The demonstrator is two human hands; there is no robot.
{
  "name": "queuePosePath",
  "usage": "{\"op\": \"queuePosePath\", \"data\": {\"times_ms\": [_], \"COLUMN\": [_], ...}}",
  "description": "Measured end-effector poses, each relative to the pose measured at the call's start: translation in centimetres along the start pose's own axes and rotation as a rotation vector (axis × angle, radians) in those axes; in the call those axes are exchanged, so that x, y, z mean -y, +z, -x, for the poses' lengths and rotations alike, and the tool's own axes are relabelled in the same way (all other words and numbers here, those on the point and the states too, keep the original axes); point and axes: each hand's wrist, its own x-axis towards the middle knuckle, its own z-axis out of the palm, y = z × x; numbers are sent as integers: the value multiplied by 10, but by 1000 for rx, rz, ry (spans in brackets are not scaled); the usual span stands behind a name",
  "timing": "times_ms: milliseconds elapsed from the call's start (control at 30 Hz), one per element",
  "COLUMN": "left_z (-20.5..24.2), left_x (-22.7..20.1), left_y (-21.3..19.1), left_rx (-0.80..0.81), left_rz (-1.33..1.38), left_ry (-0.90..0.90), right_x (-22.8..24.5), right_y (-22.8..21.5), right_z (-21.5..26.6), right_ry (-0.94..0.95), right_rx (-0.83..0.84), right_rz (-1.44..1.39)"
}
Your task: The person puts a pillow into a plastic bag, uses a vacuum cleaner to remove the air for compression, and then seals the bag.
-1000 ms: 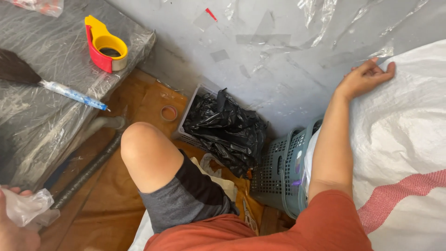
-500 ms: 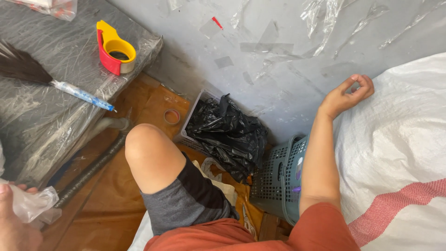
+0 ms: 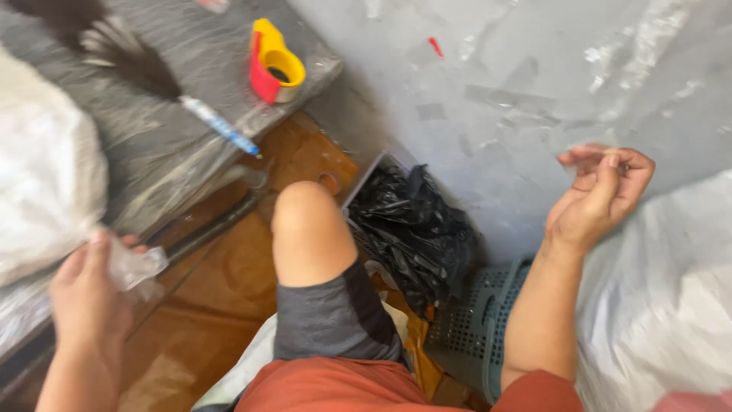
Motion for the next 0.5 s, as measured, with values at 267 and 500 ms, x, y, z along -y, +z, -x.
{"op": "queuePosePath", "data": {"times_ms": [267, 500], "left_z": [6, 23], "left_x": [22, 27], "left_y": [-6, -17], "left_rx": [-167, -189], "left_rz": [159, 268], "left_ry": [67, 101], "right_x": [76, 89], "right_y": [167, 291], "right_z": [69, 166], "right_ry": [10, 203], "right_rx": [966, 1598], "right_rz": [-25, -224]}}
